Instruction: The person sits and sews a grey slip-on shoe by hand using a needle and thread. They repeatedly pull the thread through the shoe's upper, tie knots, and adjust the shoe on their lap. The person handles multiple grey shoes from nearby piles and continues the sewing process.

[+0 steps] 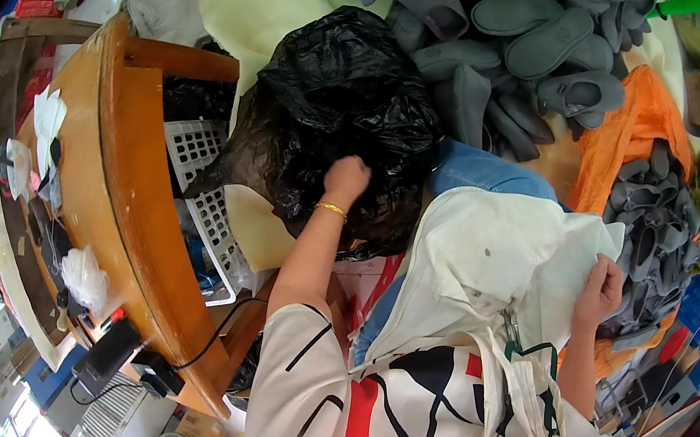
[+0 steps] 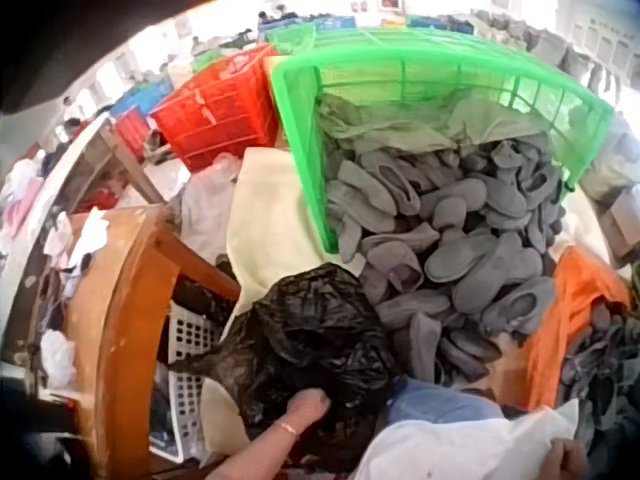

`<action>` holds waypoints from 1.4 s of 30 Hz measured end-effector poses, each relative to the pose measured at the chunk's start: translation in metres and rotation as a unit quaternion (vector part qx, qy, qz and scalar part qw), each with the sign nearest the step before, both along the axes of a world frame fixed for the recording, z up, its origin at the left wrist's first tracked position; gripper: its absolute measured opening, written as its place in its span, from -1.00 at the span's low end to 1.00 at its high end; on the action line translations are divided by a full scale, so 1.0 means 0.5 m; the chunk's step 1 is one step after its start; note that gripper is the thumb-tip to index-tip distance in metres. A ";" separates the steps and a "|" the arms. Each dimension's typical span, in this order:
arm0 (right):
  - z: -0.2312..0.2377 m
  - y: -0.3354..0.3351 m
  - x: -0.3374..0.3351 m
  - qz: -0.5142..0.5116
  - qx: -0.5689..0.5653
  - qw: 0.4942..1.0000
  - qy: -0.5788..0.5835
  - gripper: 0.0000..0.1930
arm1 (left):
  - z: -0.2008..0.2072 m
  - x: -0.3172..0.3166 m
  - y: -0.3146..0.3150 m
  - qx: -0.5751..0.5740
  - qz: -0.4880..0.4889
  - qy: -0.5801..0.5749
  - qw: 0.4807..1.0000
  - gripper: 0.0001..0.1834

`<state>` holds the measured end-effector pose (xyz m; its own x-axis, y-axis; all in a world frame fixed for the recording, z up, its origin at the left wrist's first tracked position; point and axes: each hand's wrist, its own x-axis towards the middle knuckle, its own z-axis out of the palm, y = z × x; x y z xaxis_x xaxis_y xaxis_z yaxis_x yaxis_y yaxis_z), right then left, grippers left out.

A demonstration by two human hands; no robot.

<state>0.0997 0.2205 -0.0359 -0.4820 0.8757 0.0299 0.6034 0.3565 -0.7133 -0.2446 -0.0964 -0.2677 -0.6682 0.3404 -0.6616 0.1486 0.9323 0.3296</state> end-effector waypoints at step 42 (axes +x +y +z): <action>0.054 -0.042 -0.125 0.172 0.139 0.975 -0.018 -0.91 | 0.186 0.036 -0.039 0.409 0.553 -0.290 0.665 -0.77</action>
